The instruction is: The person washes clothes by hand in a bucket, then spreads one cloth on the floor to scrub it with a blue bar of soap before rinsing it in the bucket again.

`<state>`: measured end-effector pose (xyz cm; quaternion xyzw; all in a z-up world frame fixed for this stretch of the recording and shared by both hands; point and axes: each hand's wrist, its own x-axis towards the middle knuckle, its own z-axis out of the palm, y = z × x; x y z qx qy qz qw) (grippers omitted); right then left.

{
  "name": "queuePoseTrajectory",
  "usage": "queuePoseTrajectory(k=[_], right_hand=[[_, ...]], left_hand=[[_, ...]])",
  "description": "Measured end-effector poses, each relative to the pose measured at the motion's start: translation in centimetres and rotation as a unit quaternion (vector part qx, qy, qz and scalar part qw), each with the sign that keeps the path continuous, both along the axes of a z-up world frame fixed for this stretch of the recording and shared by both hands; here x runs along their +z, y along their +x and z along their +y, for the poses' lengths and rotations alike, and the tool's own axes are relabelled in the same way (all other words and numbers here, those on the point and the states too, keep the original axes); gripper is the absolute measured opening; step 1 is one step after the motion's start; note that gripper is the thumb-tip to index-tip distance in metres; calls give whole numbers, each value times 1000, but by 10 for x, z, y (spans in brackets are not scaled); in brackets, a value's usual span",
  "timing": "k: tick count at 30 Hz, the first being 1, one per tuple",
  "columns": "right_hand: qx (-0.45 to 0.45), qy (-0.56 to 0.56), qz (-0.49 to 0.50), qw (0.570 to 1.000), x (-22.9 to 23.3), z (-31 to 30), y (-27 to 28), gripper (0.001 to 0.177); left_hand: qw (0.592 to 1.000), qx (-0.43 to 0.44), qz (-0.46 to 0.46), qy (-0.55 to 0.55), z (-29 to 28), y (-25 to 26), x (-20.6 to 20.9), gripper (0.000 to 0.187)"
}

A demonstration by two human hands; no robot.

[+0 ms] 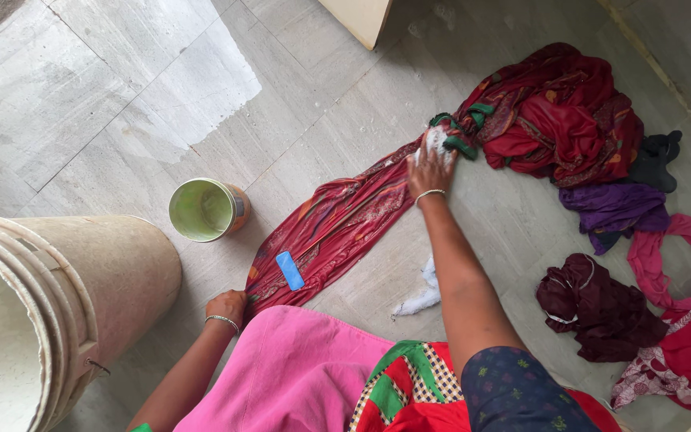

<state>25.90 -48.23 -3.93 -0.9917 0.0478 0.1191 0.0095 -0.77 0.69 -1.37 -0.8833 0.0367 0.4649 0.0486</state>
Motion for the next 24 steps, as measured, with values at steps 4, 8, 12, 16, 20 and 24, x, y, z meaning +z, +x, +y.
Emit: queuePoseTrajectory(k=[4, 8, 12, 16, 20, 24], right_hand=[[92, 97, -38, 990, 14, 125, -63, 75], [376, 104, 199, 899, 44, 264, -179, 84], [443, 106, 104, 884, 31, 261, -186, 80], [254, -11, 232, 939, -7, 154, -82, 67], [174, -19, 73, 982, -12, 19, -17, 63], [-40, 62, 112, 991, -3, 10, -13, 69]], left_hand=[[1000, -9, 9, 5, -3, 5, -3, 21], [1000, 4, -4, -1, 0, 4, -1, 18], [1000, -3, 7, 7, 2, 4, 3, 19], [1000, 0, 1, 1, 4, -2, 0, 17], [1000, 13, -11, -14, 6, 1, 4, 16], [999, 25, 2, -39, 11, 9, 8, 17]])
